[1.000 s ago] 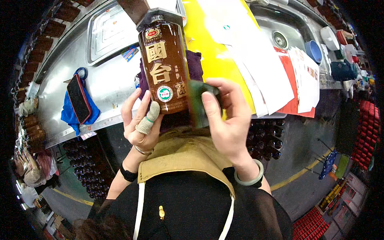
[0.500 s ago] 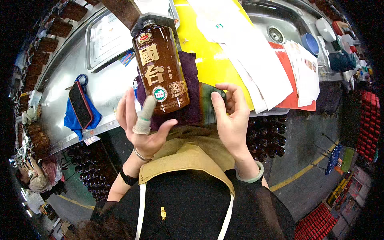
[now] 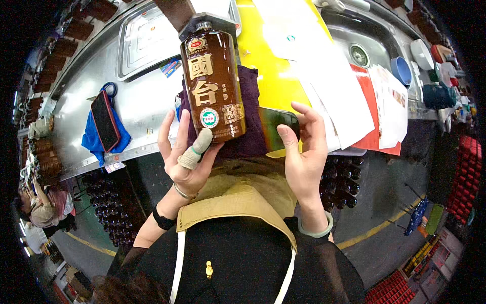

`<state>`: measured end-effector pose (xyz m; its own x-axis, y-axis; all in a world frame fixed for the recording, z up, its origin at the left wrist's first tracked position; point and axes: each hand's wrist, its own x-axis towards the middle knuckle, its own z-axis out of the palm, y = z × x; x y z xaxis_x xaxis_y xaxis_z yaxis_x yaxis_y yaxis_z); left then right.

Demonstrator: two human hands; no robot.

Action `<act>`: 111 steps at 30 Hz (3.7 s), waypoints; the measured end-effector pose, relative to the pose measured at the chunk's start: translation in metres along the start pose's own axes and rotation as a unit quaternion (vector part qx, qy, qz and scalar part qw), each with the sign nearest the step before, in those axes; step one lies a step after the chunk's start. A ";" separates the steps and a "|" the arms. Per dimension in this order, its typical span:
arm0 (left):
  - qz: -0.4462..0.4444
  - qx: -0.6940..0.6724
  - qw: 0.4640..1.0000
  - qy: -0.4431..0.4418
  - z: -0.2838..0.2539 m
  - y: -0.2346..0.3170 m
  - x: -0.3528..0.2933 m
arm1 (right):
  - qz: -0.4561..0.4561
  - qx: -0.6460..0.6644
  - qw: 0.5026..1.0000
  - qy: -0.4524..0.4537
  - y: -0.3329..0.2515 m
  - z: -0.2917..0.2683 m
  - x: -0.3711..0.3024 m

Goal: Applying adhesive labels to bottles and using a tool to smooth them out.

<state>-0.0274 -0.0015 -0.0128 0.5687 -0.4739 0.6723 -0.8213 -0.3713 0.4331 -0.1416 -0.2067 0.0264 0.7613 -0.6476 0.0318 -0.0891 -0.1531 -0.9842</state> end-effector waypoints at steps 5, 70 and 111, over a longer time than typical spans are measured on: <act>-0.098 -0.060 0.993 -0.029 -0.003 -0.007 -0.010 | -0.250 -0.131 0.959 0.015 -0.015 0.010 0.028; -0.141 -0.169 0.974 0.048 0.019 0.004 0.032 | -0.498 -0.286 0.805 -0.150 -0.049 0.024 0.050; -0.171 -0.177 0.966 -0.079 0.008 -0.014 0.023 | -0.533 -0.181 0.794 -0.228 -0.014 0.031 0.035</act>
<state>-0.0025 -0.0135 -0.0076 0.7859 -0.4985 0.3658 -0.5323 -0.2445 0.8105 -0.0935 -0.2039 0.0363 0.6737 0.3190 0.6666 0.6469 -0.6908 -0.3231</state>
